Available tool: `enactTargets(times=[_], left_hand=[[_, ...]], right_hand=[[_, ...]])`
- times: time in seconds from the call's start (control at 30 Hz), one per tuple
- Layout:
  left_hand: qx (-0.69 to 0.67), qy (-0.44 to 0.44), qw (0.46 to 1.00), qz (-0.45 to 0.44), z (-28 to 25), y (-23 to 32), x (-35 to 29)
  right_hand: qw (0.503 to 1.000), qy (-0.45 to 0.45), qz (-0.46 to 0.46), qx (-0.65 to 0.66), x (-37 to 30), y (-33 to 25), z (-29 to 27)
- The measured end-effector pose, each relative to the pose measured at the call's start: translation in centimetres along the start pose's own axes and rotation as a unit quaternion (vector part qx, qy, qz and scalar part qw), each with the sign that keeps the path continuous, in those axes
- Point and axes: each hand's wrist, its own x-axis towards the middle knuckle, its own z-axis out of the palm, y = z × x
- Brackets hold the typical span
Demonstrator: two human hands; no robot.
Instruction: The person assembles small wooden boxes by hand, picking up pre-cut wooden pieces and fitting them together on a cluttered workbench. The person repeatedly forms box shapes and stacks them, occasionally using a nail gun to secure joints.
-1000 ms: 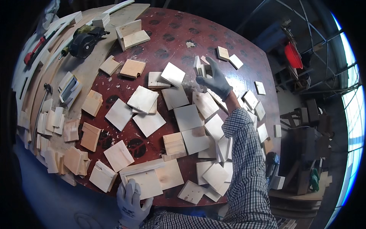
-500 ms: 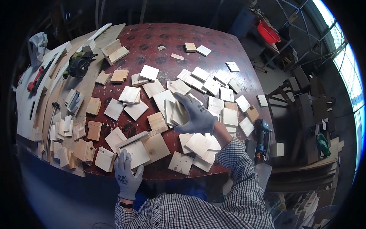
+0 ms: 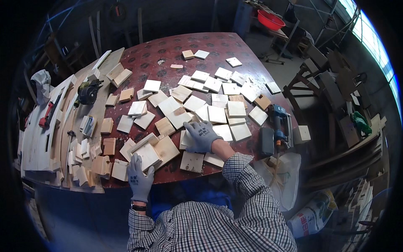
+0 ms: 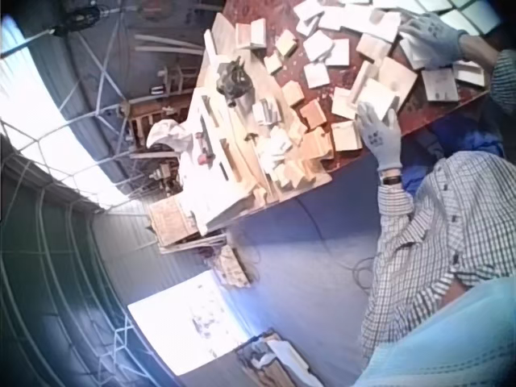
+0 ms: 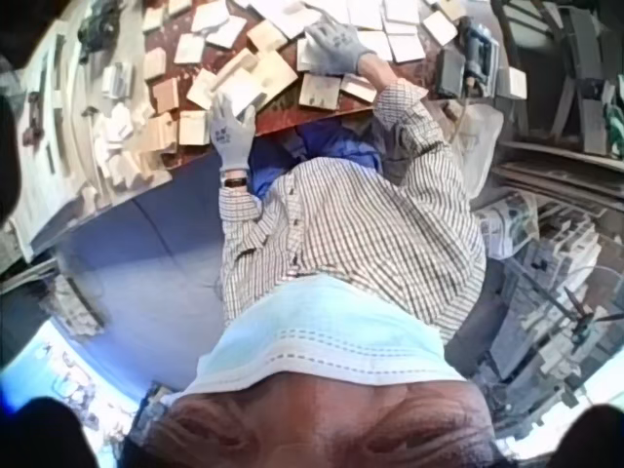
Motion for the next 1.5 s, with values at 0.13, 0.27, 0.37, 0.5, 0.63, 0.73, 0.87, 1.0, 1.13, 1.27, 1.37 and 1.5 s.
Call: enactTargets(times=[0.13, 0.27, 0.37, 0.5, 0.63, 0.73, 0.87, 1.0, 1.13, 1.27, 1.37, 1.5], left_hand=[[0.0, 0.011, 1.0, 0.016, 0.2, 0.0, 0.0], [-0.009, 0.011, 1.0, 0.004, 0.1, 0.1, -0.1], [-0.013, 0.014, 1.0, 0.003, 0.1, 0.1, 0.0], [-0.005, 0.015, 1.0, 0.001, 0.0, 0.3, 0.0], [-0.003, 0.024, 1.0, 0.006, -0.1, -0.1, -0.2], [-0.01, 0.023, 1.0, 0.0, -0.1, 0.5, 0.1], [-0.006, 0.015, 1.0, -0.006, -0.2, 0.5, 0.2], [0.0, 0.002, 1.0, -0.023, -0.5, 0.3, -0.1], [-0.008, -0.018, 0.999, -0.041, -0.3, 0.7, 0.0], [-0.01, -0.024, 0.999, -0.046, -0.4, 0.9, 0.1], [-0.011, -0.019, 0.999, -0.041, -0.6, 0.8, 0.1], [-0.019, -0.015, 0.999, -0.033, -0.6, 1.0, 0.3]], right_hand=[[1.0, 0.004, -0.006, 0.008, -0.3, -0.6, -1.2], [0.999, 0.01, -0.043, 0.017, 0.0, -0.5, -0.9], [0.998, -0.006, -0.057, 0.02, 0.2, -0.7, -0.9], [0.995, -0.017, -0.09, 0.036, 0.3, 0.2, -0.1], [0.993, 0.092, -0.019, 0.066, 2.7, 2.1, -0.3], [0.956, 0.218, 0.076, 0.179, 6.4, 7.2, 0.0], [0.962, 0.182, 0.169, 0.116, 10.3, 13.2, 0.1], [0.973, 0.119, 0.184, 0.076, 13.0, 15.0, -0.6], [0.976, 0.138, 0.147, 0.075, 15.3, 18.6, 0.6], [0.979, 0.138, 0.151, -0.019, 17.3, 20.0, 1.5], [0.973, 0.113, 0.188, -0.067, 18.1, 18.8, 1.5], [0.967, 0.086, 0.216, -0.101, 18.9, 17.9, 0.7]])
